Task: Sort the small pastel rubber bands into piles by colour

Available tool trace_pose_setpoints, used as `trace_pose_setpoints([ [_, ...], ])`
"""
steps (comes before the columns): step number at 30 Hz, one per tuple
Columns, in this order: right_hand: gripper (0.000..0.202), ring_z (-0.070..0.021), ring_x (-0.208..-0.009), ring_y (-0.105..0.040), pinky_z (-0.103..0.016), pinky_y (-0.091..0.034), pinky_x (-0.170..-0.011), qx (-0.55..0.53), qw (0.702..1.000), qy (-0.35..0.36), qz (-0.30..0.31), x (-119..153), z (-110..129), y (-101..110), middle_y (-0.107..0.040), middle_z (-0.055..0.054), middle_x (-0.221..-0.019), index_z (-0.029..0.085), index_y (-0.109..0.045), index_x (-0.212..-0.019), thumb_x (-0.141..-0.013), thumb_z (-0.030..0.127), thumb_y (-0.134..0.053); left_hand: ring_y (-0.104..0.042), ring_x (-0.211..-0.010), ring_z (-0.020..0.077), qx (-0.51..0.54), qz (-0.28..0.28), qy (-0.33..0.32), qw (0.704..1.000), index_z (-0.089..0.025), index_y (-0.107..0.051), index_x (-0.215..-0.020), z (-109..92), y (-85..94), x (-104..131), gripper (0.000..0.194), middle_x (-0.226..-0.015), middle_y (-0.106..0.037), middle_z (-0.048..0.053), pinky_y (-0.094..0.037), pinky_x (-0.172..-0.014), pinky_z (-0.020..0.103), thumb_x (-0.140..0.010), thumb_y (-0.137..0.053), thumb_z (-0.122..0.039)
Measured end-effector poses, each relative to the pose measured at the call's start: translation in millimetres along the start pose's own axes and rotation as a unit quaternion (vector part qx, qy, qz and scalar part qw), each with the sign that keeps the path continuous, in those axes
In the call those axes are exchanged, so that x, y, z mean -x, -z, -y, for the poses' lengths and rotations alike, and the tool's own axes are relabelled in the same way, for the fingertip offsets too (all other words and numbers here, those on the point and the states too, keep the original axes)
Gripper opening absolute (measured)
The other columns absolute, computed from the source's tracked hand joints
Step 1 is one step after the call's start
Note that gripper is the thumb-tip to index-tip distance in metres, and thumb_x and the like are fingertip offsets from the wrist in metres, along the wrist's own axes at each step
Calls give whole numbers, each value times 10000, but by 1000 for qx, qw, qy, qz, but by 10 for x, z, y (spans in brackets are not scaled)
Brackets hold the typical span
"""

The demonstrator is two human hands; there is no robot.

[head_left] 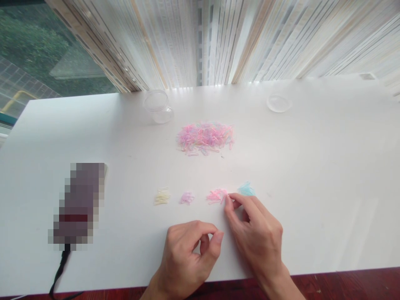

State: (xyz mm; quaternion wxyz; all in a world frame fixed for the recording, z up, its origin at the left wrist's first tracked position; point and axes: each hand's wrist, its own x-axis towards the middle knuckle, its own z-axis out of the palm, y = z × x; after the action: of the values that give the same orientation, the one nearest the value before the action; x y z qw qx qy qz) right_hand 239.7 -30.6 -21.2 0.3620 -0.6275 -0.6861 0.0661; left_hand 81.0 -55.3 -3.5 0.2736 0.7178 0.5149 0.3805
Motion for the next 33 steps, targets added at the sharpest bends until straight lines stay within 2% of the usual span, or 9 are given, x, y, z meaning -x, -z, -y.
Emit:
trace_pose_setpoints([
  [3, 101, -89, -541, -595, -218, -450, -559, -17, 1000, -7, -6, -1, -3, 14, -693, 26, -707, 187, -723, -914, -988, 182, -655, -544, -452, 74, -3, -1, -5, 1000, -186, -639, -805, 10, 0, 6, 168, -571, -599, -61, -414, -490, 193, -964, -628, -135],
  [6, 94, -78, -487, -531, -211, -452, -532, -40, 999, -20, -7, -4, -6, 41, -674, 33, -688, 189, -721, -903, -976, 187, -662, -561, -467, 84, -25, -5, -11, 1000, -184, -659, -893, 13, -15, 13, 113, -593, -606, -60, -436, -514, 202, -979, -614, -126],
  [8, 90, -73, -464, -502, -204, -457, -515, -55, 998, -35, -11, -11, -6, 63, -662, 37, -674, 192, -719, -891, -964, 185, -667, -578, -494, 104, -76, -6, -31, 997, -175, -686, -998, 6, -41, 9, 97, -606, -608, -52, -452, -543, 225, -993, -603, -123],
  [13, 99, -81, -436, -480, -204, -449, -453, -89, 993, -78, -9, -44, 4, 115, -641, 37, -636, 200, -719, -852, -940, 196, -675, -582, -531, 142, -224, -8, -74, 972, -139, -721, -1188, -28, -146, -39, 213, -626, -634, -18, -414, -550, 277, -1014, -597, -128],
  [18, 77, -79, -430, -466, -202, -438, -432, -106, 989, -99, -16, -46, -1, 140, -636, 38, -634, 197, -723, -856, -927, 199, -693, -566, -531, 148, -269, -16, -65, 961, -152, -752, -1160, -36, -232, -59, 213, -625, -618, -18, -367, -544, 304, -1021, -592, -127],
  [23, 88, -75, -431, -470, -197, -433, -431, -109, 988, -106, -20, -45, -14, 146, -624, 44, -623, 193, -727, -844, -926, 199, -698, -546, -532, 154, -273, -17, -69, 959, -153, -764, -1138, -29, -235, -36, 201, -613, -582, -27, -348, -550, 328, -1010, -612, -122],
  [33, 118, -72, -443, -496, -189, -460, -481, -101, 992, -78, 13, -71, 1, 105, -651, 42, -636, 195, -741, -853, -949, 204, -674, -545, -549, 160, -266, -20, -67, 962, -141, -747, -1176, -14, -239, -40, 215, -633, -596, -28, -346, -570, 344, -1009, -614, -112],
])
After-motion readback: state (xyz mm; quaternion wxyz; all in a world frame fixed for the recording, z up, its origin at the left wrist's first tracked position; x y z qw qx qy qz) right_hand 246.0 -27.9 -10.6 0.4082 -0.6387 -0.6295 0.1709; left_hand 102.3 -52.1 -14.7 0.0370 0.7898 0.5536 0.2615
